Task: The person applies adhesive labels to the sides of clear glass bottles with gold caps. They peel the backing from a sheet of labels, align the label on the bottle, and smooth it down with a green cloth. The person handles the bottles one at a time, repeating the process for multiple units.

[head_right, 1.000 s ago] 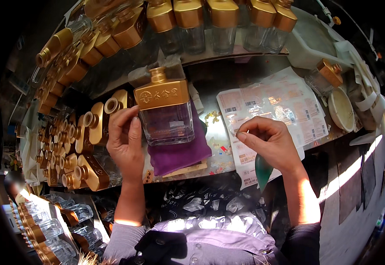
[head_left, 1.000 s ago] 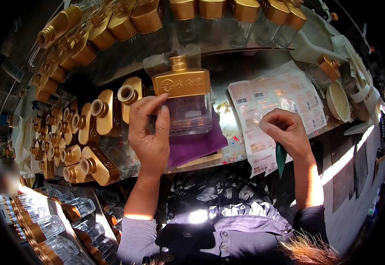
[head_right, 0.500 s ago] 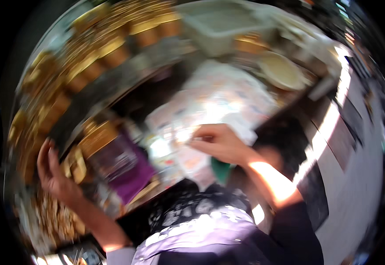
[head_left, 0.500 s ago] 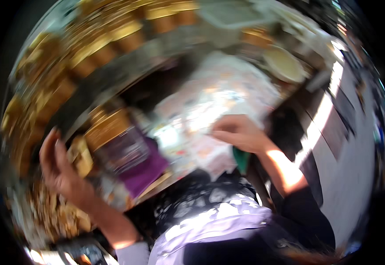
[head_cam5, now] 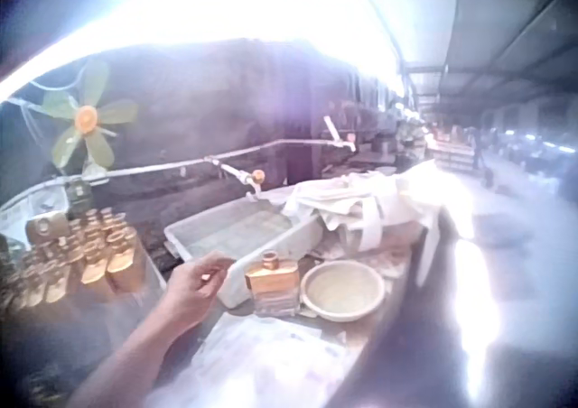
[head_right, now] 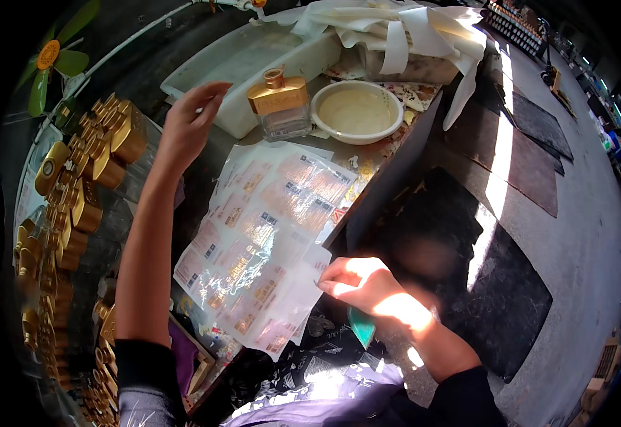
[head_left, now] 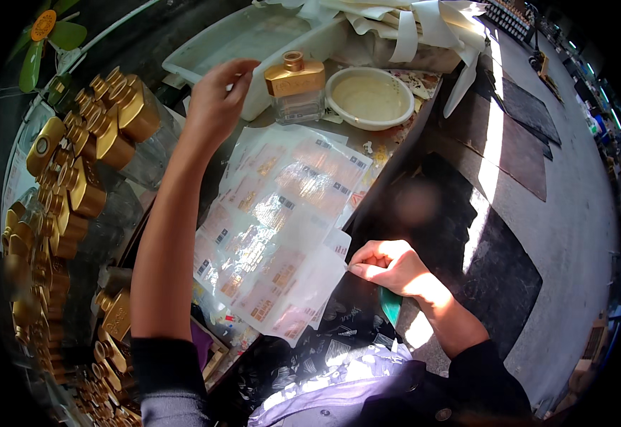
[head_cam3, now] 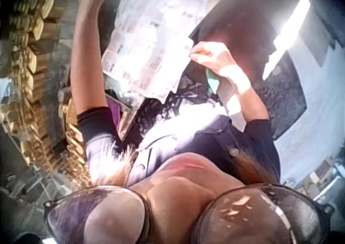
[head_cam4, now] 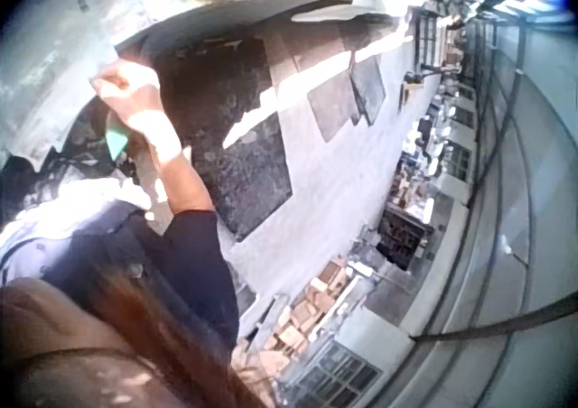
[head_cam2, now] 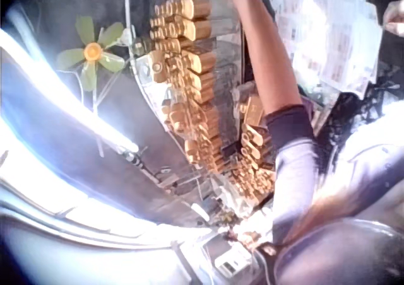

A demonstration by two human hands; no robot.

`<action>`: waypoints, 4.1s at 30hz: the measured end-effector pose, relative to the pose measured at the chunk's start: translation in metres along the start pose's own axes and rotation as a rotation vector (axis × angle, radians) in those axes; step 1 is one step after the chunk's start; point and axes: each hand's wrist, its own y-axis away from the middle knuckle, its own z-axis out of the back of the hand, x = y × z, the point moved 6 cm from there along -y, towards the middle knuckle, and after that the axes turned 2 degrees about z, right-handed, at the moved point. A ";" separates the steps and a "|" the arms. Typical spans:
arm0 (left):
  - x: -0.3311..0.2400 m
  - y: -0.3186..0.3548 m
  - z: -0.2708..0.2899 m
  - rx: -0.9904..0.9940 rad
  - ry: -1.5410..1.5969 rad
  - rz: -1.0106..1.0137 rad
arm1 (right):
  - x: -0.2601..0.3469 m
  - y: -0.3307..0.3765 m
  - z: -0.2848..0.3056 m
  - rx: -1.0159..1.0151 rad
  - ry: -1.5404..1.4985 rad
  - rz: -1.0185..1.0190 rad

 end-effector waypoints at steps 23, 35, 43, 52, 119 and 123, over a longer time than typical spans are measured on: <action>-0.055 -0.032 -0.015 0.305 0.297 0.119 | -0.056 -0.048 0.081 -0.637 -0.756 0.181; -0.111 0.060 -0.013 0.487 0.598 0.365 | -0.036 -0.038 -0.030 -0.142 -0.982 0.014; -0.103 0.084 -0.001 0.411 0.660 0.385 | -0.044 -0.034 -0.050 -0.024 -1.211 0.009; -0.155 0.114 0.048 0.266 -0.164 -0.324 | -0.065 -0.033 -0.016 -0.292 -0.866 -0.082; -0.022 0.257 0.082 -0.040 0.943 0.324 | -0.026 0.014 -0.163 0.241 -0.837 -0.514; -0.017 0.258 0.085 -0.047 0.913 0.306 | -0.042 0.010 -0.160 0.250 -0.807 -0.466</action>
